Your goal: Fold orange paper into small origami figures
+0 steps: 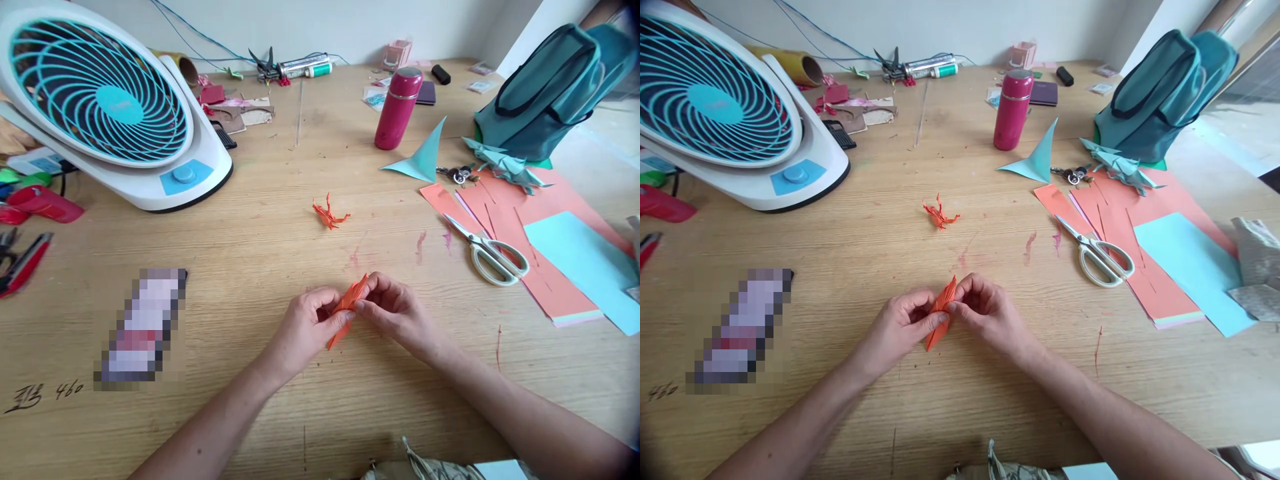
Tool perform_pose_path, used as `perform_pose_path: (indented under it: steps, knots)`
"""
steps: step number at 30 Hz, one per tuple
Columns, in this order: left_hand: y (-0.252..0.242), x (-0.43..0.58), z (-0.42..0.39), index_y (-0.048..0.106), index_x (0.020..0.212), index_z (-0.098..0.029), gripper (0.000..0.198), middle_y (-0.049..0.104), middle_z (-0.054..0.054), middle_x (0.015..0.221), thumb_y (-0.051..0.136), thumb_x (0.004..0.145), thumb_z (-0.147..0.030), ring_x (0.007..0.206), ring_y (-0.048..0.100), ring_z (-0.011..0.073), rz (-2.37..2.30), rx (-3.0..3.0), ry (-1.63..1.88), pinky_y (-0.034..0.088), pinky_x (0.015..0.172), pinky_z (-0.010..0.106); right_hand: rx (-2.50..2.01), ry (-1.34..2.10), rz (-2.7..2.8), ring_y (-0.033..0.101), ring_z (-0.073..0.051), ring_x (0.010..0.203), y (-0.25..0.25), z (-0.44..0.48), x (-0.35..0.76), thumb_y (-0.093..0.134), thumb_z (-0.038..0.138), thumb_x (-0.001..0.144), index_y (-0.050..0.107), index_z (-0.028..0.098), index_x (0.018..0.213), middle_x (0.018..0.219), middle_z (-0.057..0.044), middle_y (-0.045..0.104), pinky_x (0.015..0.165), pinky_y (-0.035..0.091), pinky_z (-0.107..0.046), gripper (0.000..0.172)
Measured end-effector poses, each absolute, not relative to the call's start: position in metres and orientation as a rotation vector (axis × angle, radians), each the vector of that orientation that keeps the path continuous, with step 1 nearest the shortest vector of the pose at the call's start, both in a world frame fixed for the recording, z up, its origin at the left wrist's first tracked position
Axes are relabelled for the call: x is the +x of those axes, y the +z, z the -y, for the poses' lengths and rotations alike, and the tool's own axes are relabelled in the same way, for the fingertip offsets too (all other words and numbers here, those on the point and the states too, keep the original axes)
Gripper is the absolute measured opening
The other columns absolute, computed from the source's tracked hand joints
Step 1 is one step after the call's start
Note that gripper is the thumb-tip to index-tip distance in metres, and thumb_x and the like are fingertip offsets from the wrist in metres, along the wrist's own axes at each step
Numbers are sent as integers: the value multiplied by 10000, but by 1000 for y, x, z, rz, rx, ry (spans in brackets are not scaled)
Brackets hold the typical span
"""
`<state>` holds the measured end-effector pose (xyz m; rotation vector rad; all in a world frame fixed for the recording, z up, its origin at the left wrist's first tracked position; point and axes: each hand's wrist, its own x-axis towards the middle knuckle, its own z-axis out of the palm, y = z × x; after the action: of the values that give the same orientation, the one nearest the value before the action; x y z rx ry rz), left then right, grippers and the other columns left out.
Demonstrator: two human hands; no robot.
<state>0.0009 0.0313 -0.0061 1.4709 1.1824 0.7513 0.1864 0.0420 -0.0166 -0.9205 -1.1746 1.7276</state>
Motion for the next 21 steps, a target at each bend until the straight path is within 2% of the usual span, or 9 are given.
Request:
perform_pose_path:
  steps: [2,8,15,21]
  knots:
    - [-6,1,-31,655,791,-167,170,579,-20,691,681,859,-320,646,506,108,-1167,1389,767,417,604,228,-936,1717,1174,588,-128,726,-18,-41,186,806,366,813,594,200,826,786,5,637,699,481,-266,269]
    - [-3,2,-32,636,741,-163,156,627,-18,678,735,784,-276,619,540,101,-1224,1299,717,435,587,218,-940,1563,1086,567,-113,756,-13,-40,187,810,323,815,604,227,930,841,13,613,705,486,-242,254]
    - [-2,3,-32,612,744,-162,231,649,-17,678,799,718,-296,611,580,103,-1186,1135,710,458,588,220,-1026,1461,1093,523,-111,638,-10,-42,192,824,346,788,614,210,780,720,19,607,611,459,-248,251]
    - [-1,1,-34,586,771,-161,279,629,-30,679,808,718,-321,584,552,87,-1130,1080,697,438,559,209,-1004,1514,1147,529,-125,671,-8,-41,195,764,420,842,623,214,829,752,11,593,662,471,-274,250]
